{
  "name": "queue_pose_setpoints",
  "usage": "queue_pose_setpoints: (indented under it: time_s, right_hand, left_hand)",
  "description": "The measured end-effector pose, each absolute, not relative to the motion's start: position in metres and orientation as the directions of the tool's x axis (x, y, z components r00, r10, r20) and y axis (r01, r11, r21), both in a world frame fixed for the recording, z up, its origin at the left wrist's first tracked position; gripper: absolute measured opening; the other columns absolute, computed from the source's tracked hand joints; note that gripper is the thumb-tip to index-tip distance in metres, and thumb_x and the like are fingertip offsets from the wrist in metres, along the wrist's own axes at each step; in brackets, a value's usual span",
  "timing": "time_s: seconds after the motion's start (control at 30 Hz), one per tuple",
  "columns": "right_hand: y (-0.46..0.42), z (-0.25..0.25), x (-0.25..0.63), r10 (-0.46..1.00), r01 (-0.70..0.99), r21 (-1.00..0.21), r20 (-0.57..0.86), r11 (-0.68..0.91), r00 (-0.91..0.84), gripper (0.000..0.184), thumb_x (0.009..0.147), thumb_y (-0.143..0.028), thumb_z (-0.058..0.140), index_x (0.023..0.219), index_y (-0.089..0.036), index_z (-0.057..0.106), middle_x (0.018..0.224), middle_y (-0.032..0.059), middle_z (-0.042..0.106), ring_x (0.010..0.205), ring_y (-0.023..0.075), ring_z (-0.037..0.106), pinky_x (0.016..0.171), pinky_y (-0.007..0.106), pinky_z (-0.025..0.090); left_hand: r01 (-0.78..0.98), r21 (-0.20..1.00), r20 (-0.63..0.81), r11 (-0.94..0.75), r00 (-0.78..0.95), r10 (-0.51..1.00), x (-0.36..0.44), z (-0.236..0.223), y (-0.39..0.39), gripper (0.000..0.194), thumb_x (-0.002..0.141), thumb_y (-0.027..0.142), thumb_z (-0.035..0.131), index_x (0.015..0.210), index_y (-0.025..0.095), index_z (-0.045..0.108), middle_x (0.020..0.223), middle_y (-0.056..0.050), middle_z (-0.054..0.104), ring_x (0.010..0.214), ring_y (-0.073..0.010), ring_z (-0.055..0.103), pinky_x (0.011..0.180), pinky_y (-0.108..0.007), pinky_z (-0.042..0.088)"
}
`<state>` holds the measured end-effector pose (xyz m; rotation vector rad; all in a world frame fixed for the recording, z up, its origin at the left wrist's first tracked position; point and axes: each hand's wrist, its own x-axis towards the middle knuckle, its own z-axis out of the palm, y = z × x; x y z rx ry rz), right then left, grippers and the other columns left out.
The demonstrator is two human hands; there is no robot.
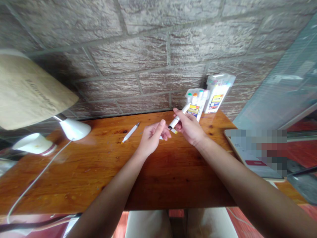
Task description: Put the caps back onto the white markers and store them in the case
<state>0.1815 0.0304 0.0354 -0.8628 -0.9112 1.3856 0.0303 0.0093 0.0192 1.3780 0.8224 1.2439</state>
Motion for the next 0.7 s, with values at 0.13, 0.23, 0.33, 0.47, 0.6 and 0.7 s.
queue_pose_setpoints:
  time_s: [0.13,0.23,0.33,0.47,0.6,0.7]
  right_hand:
    - [0.028,0.032,0.181,0.975,-0.118,-0.969,0.211,0.218,0.069,0.042,0.076,-0.056,0.074,0.065,-0.018,0.059,0.046,-0.0062,0.048,0.041,0.0064,0.041,0.040,0.020,0.030]
    - [0.027,0.032,0.177,0.977,-0.152,-0.966,0.196,0.208,0.087,0.043,0.074,-0.057,0.074,0.067,-0.017,0.062,0.056,-0.0038,0.055,0.048,0.0071,0.049,0.045,0.020,0.037]
    - [0.027,0.033,0.173,0.992,-0.385,-0.915,0.105,0.125,0.072,0.039,0.070,-0.054,0.079,0.076,-0.018,0.065,0.076,-0.0002,0.066,0.064,0.0098,0.060,0.054,0.020,0.046]
    - [0.025,0.035,0.170,0.997,-0.614,-0.789,0.029,-0.021,-0.071,0.035,0.068,-0.035,0.082,0.094,-0.021,0.064,0.082,-0.0023,0.068,0.061,0.0083,0.057,0.051,0.020,0.044]
    - [0.023,0.039,0.170,0.990,-0.680,-0.731,0.052,-0.051,-0.130,0.034,0.070,-0.027,0.080,0.097,-0.022,0.062,0.063,-0.0091,0.053,0.049,0.0048,0.041,0.047,0.018,0.038]
    - [0.023,0.044,0.172,0.990,-0.662,-0.744,0.009,-0.090,-0.144,0.032,0.072,-0.041,0.080,0.081,-0.021,0.056,0.052,-0.0113,0.033,0.041,0.0043,0.025,0.039,0.018,0.026]
  left_hand:
    - [-0.065,0.980,0.201,-0.190,0.328,0.923,0.033,0.017,0.009,0.037,0.078,0.053,0.073,0.077,0.016,0.074,0.067,-0.005,0.069,0.057,-0.0113,0.057,0.057,-0.023,0.046]
    - [-0.052,0.981,0.195,-0.189,0.335,0.922,0.035,0.015,0.008,0.034,0.078,0.050,0.073,0.077,0.017,0.073,0.067,-0.004,0.069,0.057,-0.0110,0.057,0.056,-0.022,0.045]
    - [-0.036,0.978,0.207,-0.205,0.292,0.934,0.037,0.012,0.009,0.031,0.078,0.048,0.074,0.080,0.017,0.074,0.066,-0.003,0.069,0.057,-0.0109,0.057,0.056,-0.022,0.045]
    - [0.009,0.975,0.213,-0.223,0.256,0.943,0.038,0.008,0.009,0.029,0.079,0.046,0.074,0.082,0.018,0.074,0.065,-0.002,0.068,0.056,-0.0110,0.056,0.056,-0.023,0.044]
    - [0.014,0.979,0.192,-0.202,0.249,0.949,0.039,0.007,0.008,0.029,0.077,0.046,0.076,0.078,0.017,0.073,0.065,-0.002,0.068,0.057,-0.0113,0.057,0.056,-0.023,0.044]
    - [0.044,0.979,0.172,-0.197,0.329,0.928,0.040,0.006,0.007,0.031,0.079,0.048,0.074,0.080,0.016,0.074,0.070,-0.003,0.070,0.060,-0.0115,0.059,0.059,-0.023,0.047]
